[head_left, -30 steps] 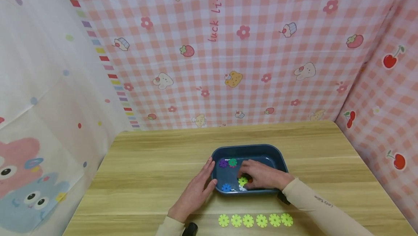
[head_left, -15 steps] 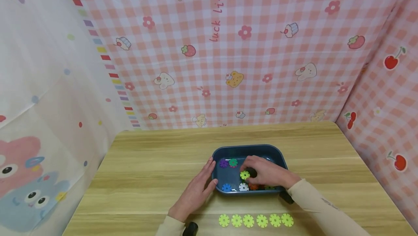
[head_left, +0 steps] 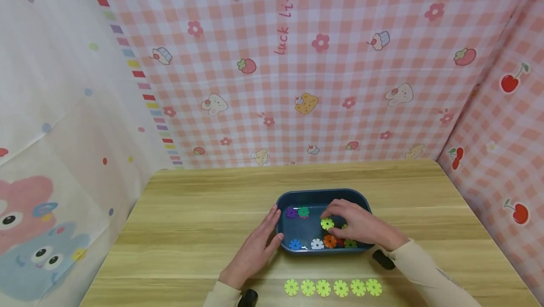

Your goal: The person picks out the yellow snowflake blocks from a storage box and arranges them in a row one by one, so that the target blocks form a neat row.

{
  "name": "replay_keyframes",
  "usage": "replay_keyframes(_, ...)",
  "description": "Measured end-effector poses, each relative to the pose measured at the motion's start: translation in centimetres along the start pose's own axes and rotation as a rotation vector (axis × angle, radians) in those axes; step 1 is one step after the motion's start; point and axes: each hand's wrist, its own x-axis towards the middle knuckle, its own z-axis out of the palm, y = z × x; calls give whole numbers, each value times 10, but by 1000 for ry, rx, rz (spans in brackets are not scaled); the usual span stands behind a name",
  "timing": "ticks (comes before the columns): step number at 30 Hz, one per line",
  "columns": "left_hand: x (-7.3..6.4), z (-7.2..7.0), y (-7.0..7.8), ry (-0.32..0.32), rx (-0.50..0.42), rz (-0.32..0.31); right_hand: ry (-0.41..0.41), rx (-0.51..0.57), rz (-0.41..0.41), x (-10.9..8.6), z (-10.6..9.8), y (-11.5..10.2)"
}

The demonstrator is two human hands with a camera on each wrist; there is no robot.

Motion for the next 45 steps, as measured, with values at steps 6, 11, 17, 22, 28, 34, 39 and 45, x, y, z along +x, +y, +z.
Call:
replay_keyframes(6, 1, 0, 1, -3, -3, -6, 32, 28, 6, -13, -8, -3)
replay_keyframes(11, 1, 0, 1, -6, -2, -2, 52, 26, 13, -23, -12, -5)
replay_keyframes(17, 1, 1, 0, -7, -2, -2, 74, 9, 3, -35, -15, -5)
replay_keyframes(22, 1, 1, 0, -5, 3, -1, 105, 6, 9, -46, -18, -6)
replay_keyframes(28, 2, 1, 1, -5, 8, -5, 139, -5, 55, -65, -19, -7)
replay_keyframes(34, 1, 0, 4, -10, 23, -23, 160, -38, 79, -82, -21, -8)
replay_keyframes(39, 0, -1, 5, -9, 32, -35, 196, -52, 69, -95, -20, -8)
replay_keyframes(45, 1, -1, 6, -14, 26, -41, 283, -103, 2, -114, -13, 1)
